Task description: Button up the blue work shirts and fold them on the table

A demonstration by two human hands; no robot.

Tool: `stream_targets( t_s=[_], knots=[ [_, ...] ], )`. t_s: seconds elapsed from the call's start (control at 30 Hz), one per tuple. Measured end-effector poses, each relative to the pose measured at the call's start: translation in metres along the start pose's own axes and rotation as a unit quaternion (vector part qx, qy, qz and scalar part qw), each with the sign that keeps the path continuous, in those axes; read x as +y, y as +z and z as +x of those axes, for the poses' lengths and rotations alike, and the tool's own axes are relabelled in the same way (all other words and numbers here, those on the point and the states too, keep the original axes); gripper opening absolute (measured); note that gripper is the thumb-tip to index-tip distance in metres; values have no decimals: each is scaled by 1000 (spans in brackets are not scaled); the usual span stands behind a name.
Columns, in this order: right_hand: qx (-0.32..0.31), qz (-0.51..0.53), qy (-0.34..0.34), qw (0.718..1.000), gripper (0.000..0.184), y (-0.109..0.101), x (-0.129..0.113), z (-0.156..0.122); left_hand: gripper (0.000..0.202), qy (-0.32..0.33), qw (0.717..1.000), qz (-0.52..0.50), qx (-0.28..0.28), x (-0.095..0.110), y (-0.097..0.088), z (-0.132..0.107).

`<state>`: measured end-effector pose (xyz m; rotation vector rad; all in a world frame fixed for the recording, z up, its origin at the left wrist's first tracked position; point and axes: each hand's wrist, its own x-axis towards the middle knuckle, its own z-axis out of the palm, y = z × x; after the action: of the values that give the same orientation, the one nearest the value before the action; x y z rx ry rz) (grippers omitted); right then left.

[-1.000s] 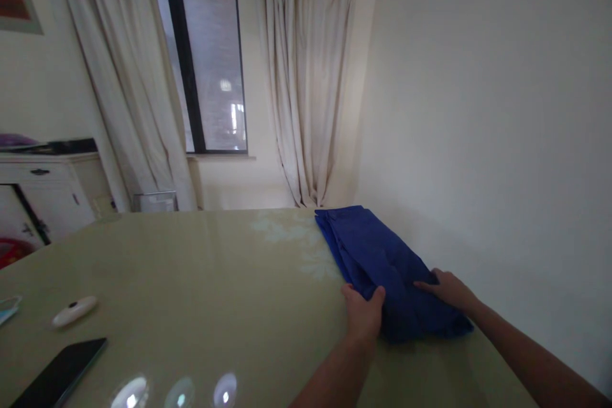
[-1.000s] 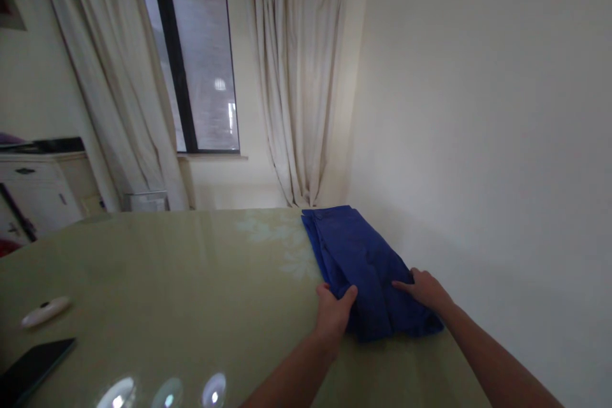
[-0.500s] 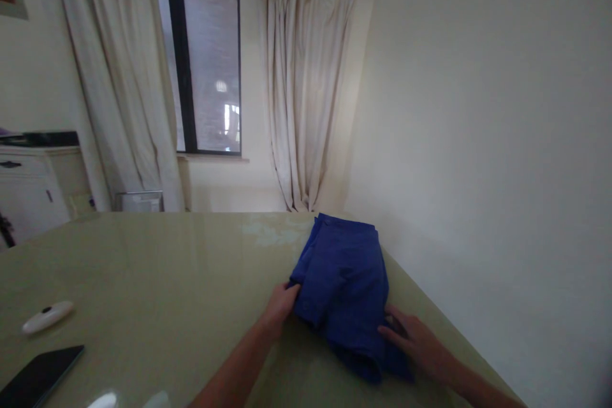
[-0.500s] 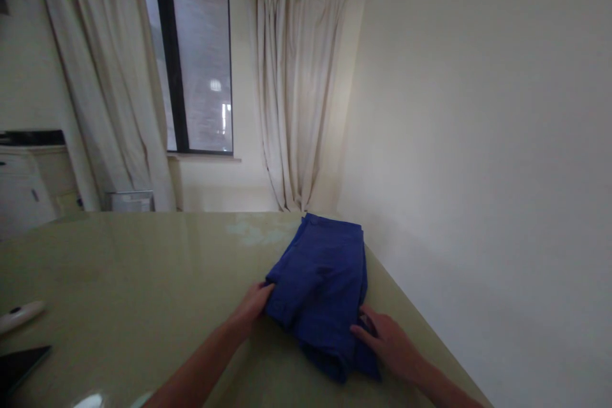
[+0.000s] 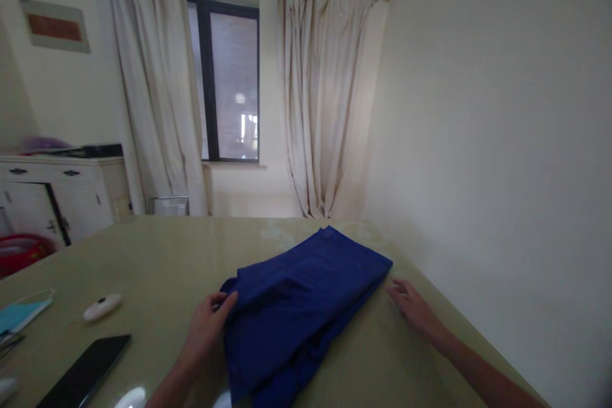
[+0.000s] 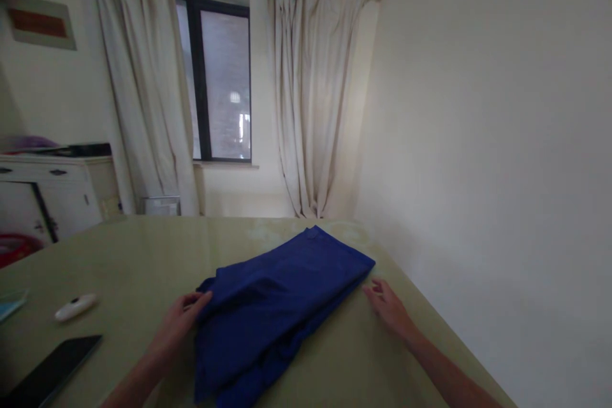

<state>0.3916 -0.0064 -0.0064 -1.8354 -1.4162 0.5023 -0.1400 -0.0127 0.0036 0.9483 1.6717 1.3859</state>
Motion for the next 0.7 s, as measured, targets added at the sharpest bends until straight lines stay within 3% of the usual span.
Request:
stream_targets(
  t_s=[0.1,0.2,0.33,0.43,0.5,0.53,0.6,0.67,0.7],
  knots=[
    [77,-67,-63,993,70,19,-18,42,66,93,991,93,7,-17,-2,-5],
    [82,-165,-24,983,68,28,-31,74,48,175,973,147,-9,-13,-6,-4],
    [39,-219,62,973,50,32,-31,93,28,232,957,162,-62,24,-11,12],
    [37,-222,78,971,48,34,-24,96,28,269,948,170,19,55,-8,22],
    [50,-222,91,969,54,32,-19,96,35,295,937,180,59,63,-6,16],
    [58,-221,95,969,57,30,-16,96,35,305,931,196,39,62,-5,7],
    [71,-214,96,969,58,25,-10,97,30,327,910,243,-74,48,-6,-22],
    [72,-197,79,975,53,20,-5,100,27,373,851,302,-212,22,-12,-54],
    [70,-181,62,979,51,18,-3,101,34,419,813,328,-238,7,-16,-69]
  ],
)
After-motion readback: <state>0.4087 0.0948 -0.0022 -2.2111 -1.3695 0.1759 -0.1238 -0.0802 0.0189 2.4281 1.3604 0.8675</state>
